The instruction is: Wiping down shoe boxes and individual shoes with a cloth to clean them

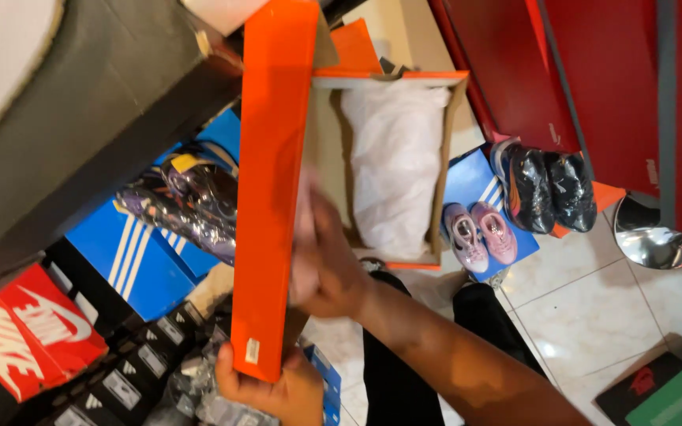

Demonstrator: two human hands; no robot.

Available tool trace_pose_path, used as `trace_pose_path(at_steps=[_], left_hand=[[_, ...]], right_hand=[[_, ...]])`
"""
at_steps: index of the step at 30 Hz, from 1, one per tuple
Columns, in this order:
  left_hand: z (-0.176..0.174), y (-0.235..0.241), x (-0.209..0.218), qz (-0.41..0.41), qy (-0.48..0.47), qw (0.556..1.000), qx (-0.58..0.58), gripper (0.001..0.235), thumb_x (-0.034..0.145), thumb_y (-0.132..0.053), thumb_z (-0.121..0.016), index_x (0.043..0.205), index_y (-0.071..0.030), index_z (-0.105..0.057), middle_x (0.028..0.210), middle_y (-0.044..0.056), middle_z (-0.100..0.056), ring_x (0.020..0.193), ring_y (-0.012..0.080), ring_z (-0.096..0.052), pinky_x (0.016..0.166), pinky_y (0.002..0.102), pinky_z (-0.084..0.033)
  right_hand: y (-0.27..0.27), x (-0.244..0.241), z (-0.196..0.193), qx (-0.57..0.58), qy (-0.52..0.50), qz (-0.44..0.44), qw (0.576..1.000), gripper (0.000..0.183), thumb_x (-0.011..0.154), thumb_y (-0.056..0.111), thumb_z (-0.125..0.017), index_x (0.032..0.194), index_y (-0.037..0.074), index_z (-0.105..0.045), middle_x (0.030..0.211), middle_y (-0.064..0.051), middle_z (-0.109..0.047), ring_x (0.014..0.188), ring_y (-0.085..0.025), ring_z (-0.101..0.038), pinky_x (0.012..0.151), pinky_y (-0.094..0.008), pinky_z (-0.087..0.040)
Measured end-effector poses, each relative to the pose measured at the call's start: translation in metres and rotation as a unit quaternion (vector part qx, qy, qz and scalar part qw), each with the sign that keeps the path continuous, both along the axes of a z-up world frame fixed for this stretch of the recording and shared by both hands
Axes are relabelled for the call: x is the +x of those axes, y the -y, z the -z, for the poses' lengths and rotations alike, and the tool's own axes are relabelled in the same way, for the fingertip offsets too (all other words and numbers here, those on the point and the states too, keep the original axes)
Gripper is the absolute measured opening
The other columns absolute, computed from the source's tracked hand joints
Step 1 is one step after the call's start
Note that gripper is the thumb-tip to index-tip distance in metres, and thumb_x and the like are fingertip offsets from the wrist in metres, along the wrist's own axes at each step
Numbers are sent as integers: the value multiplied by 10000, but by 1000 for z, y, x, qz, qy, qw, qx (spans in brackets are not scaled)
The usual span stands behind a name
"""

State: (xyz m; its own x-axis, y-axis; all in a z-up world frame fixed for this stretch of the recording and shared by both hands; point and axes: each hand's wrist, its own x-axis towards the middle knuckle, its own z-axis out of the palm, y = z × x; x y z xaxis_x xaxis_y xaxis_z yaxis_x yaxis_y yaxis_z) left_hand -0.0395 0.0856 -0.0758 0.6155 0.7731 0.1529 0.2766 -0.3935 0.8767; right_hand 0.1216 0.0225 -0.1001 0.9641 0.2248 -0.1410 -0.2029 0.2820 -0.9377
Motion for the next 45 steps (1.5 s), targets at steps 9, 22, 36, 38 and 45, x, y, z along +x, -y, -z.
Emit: trace_pose_path(at_steps=[9,22,36,38,45], left_hand=[[15,2,-27,17,-3,1000,10,720,864,-261,-630,1451,-14,-296,1352,248,-469,1085,290,-565,985,363,-489],[3,-4,-7,218,-76,967,-112,809,523,-37,-923,1247,-85,-566,1226,138,-714,1171,316,-722,907,390,-664],[46,24,156,312,-281,902,101,973,840,-645,-687,1573,-88,-371,1587,282,-383,1372,564,-433,983,741,-405],[41,21,163,267,-296,916,-51,1097,791,-581,-788,1620,-88,-265,1586,273,-382,1396,511,-440,1109,661,-373],[107,7,117,199,-303,908,-211,776,832,-539,-790,1442,-143,-521,1320,208,-590,1208,414,-576,1058,539,-462]], right_hand=[[-3,71,0,-80,74,15,994,610,1084,280,-433,1617,57,-237,1666,-127,-304,1547,-297,-313,1304,-435,-264],[182,-52,34,-275,83,-24,958,576,1039,562,-397,1170,91,-701,1452,-189,-497,1311,-329,-504,1161,-513,-346],[295,-33,68,-431,-349,-6,832,382,845,407,-735,1124,152,-785,1013,-162,-757,977,-354,-716,899,-478,-535],[265,-20,54,-376,-319,-4,870,487,852,375,-736,1199,34,-762,1139,-251,-734,1063,-415,-683,972,-527,-508],[229,-7,48,-159,-370,26,915,863,745,151,-872,1488,3,-459,1329,-214,-641,1188,-325,-627,1009,-570,-516]])
